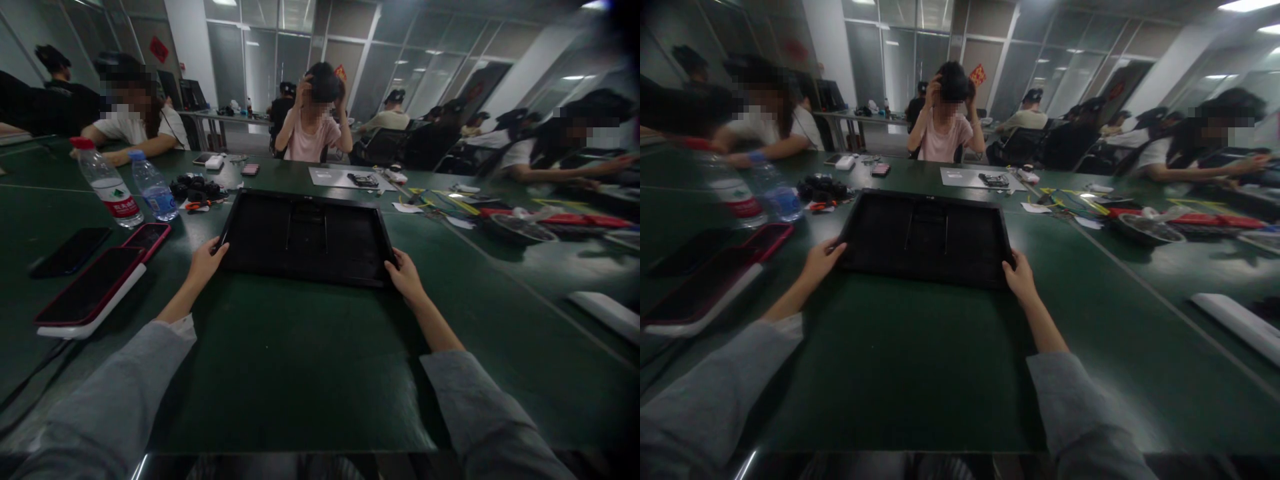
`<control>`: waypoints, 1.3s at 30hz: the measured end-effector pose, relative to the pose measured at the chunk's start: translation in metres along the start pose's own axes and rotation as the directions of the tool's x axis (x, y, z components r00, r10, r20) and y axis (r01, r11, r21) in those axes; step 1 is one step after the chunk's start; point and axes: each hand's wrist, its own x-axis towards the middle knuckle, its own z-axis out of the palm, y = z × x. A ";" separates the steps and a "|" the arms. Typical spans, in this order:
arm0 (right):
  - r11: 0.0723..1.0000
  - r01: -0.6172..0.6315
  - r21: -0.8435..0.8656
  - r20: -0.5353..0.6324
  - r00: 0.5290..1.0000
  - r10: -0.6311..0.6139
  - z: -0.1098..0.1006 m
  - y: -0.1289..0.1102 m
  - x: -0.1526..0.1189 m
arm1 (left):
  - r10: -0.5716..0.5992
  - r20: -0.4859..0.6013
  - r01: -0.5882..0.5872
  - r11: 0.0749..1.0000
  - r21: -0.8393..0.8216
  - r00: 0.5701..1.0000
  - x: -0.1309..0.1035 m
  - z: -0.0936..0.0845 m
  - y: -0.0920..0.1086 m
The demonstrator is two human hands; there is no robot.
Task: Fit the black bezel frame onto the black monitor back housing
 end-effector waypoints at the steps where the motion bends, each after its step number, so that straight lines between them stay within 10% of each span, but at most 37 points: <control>1: 1.000 -0.017 0.021 0.016 1.000 0.016 -0.001 0.000 0.000 | -0.011 -0.005 0.011 1.000 -0.010 1.000 -0.001 -0.001 0.002; 10: 0.983 -0.153 0.099 -0.005 0.988 0.154 -0.006 -0.012 -0.002 | 0.019 -0.001 -0.018 0.994 0.109 1.000 -0.004 -0.002 0.007; 17: 0.910 -0.375 0.175 0.244 0.912 0.329 -0.036 -0.029 -0.007 | -0.109 0.061 0.114 0.991 -0.074 0.992 0.007 -0.011 -0.009; 39: 0.955 -0.131 0.267 0.014 0.991 0.132 -0.025 0.007 0.005 | 0.074 -0.009 -0.071 0.976 0.205 0.997 0.002 -0.015 -0.009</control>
